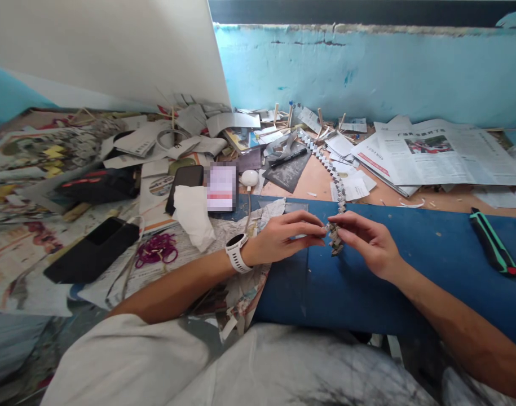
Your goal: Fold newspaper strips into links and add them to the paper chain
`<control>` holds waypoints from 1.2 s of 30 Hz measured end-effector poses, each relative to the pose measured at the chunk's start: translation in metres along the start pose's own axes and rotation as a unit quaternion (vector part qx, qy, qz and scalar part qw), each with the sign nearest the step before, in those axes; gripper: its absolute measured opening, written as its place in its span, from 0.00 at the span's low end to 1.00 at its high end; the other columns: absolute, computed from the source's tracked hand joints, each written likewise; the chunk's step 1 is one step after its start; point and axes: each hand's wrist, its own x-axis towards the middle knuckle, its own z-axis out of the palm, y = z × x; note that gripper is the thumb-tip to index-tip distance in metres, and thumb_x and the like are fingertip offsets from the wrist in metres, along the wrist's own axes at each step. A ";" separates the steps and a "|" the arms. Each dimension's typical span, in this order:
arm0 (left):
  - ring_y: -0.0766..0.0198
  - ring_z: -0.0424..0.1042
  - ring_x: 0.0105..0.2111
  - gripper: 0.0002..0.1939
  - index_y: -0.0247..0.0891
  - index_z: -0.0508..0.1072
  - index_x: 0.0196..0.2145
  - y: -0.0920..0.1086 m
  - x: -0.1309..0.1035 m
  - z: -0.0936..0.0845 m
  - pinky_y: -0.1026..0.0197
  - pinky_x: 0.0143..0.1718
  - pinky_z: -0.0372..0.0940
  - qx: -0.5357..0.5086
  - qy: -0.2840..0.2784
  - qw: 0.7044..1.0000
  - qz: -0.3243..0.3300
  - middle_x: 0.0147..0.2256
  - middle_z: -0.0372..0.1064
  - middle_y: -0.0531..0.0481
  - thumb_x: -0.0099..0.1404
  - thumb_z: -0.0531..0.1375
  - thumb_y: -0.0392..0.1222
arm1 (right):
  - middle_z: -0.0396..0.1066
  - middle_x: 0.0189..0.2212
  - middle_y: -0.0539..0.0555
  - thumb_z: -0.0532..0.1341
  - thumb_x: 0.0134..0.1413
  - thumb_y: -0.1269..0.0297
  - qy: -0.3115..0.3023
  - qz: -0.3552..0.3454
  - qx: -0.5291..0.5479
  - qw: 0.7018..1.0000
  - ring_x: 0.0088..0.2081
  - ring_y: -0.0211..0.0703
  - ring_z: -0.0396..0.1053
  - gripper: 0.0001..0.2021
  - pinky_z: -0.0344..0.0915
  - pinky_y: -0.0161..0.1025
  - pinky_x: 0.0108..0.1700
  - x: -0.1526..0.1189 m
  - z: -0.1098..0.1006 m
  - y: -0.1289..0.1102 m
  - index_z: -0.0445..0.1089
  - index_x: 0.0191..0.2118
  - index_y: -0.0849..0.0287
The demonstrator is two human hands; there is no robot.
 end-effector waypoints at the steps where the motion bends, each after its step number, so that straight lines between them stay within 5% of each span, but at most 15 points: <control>1: 0.63 0.80 0.45 0.18 0.42 0.76 0.54 0.000 0.000 0.000 0.61 0.49 0.77 0.007 -0.006 1.000 0.000 0.47 0.77 0.43 0.68 0.67 0.33 | 0.76 0.46 0.54 0.65 0.66 0.58 0.011 -0.003 0.002 1.000 0.46 0.45 0.74 0.13 0.74 0.40 0.47 0.000 -0.001 0.001 0.78 0.53 0.49; 9: 0.61 0.78 0.51 0.20 0.41 0.74 0.59 0.002 -0.002 -0.001 0.60 0.54 0.76 0.027 -0.037 0.999 0.016 0.52 0.75 0.39 0.72 0.60 0.31 | 0.76 0.44 0.54 0.67 0.64 0.56 0.049 0.016 0.062 0.997 0.41 0.44 0.74 0.14 0.78 0.44 0.44 0.003 -0.003 0.008 0.79 0.53 0.50; 19: 0.64 0.79 0.41 0.13 0.43 0.81 0.49 0.001 0.000 0.002 0.63 0.43 0.77 -0.033 0.013 0.998 -0.060 0.45 0.75 0.44 0.67 0.68 0.36 | 0.76 0.40 0.54 0.68 0.63 0.55 0.048 0.016 0.087 0.995 0.37 0.42 0.76 0.13 0.77 0.40 0.38 0.004 0.008 0.010 0.77 0.51 0.52; 29: 0.60 0.79 0.46 0.05 0.40 0.83 0.41 -0.001 0.008 0.008 0.56 0.49 0.76 -0.114 0.041 0.982 -0.147 0.45 0.77 0.42 0.67 0.68 0.40 | 0.78 0.41 0.54 0.67 0.64 0.56 0.050 -0.007 0.056 0.997 0.38 0.42 0.76 0.12 0.77 0.39 0.40 0.003 0.012 0.010 0.76 0.50 0.53; 32: 0.59 0.80 0.45 0.06 0.38 0.84 0.38 0.001 0.009 0.009 0.56 0.47 0.78 -0.171 0.054 0.960 -0.216 0.45 0.79 0.42 0.65 0.70 0.43 | 0.78 0.43 0.54 0.66 0.65 0.56 0.049 -0.007 0.048 0.998 0.40 0.43 0.77 0.12 0.77 0.40 0.42 0.003 0.014 0.010 0.77 0.50 0.53; 36: 0.58 0.82 0.40 0.12 0.35 0.83 0.41 0.001 0.007 0.010 0.55 0.40 0.82 -0.324 0.038 0.881 -0.343 0.44 0.80 0.42 0.64 0.70 0.46 | 0.77 0.43 0.54 0.65 0.66 0.58 0.062 -0.028 0.026 0.997 0.45 0.44 0.77 0.10 0.76 0.39 0.46 0.003 0.014 0.011 0.77 0.50 0.52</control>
